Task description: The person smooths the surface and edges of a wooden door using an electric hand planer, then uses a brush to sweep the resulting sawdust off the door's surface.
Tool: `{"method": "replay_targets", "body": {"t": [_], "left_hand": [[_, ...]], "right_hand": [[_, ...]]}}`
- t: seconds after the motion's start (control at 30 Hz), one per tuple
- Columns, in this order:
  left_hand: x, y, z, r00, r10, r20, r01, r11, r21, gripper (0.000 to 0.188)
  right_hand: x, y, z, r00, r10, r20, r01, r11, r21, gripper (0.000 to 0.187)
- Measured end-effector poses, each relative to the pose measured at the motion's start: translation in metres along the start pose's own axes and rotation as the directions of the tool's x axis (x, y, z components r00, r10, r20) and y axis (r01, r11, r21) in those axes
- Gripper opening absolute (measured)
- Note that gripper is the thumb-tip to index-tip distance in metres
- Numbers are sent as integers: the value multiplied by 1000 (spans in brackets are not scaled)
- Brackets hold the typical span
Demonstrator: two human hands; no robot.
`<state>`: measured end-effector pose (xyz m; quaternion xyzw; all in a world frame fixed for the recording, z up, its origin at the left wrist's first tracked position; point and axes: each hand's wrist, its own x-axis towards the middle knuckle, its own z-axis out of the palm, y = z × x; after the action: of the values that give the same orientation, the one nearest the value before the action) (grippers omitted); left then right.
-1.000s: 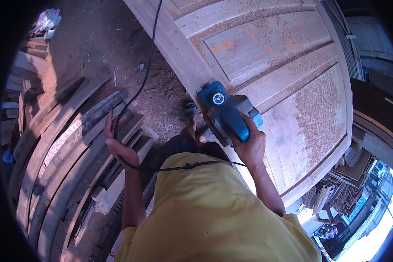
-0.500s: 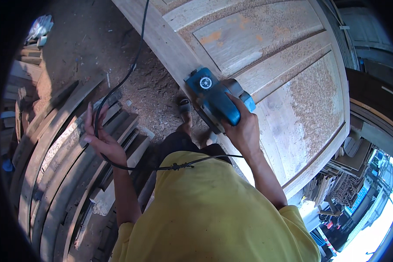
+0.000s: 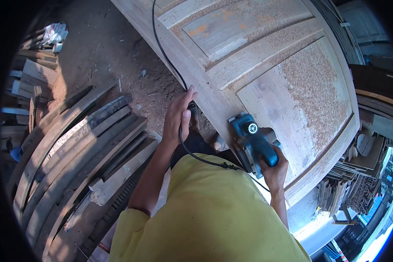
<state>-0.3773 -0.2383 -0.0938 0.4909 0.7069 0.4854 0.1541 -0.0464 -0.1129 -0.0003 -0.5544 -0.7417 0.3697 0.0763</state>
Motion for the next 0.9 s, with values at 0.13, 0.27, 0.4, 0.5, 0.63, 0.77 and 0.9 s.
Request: {"method": "replay_targets", "body": {"t": [0.13,0.27,0.4,0.5,0.63,0.77,0.9], "left_hand": [[18,-6,49,979,88,185,-163,880,445,65],[22,-12,78,985,64,161,-145,814,563,68],[13,-2,83,992,59,110,-118,731,672,67],[15,11,87,987,107,121,-161,670,725,66],[-5,60,93,964,205,168,-264,797,543,57],[-86,110,144,940,256,227,-267,963,20,53],[-168,150,214,796,317,515,-200,942,-271,55]], "right_hand": [[-30,15,-40,975,220,-24,-220,975,12,40],[-56,45,-65,964,247,-99,-241,968,62,41],[-78,79,-86,942,304,-139,-271,938,216,43],[-99,90,-106,909,383,-166,-324,898,298,41],[-145,119,-133,829,465,-310,-294,835,465,37],[-215,140,-168,665,585,-464,-315,783,536,35],[-299,169,-202,459,665,-589,-329,743,583,35]]}}
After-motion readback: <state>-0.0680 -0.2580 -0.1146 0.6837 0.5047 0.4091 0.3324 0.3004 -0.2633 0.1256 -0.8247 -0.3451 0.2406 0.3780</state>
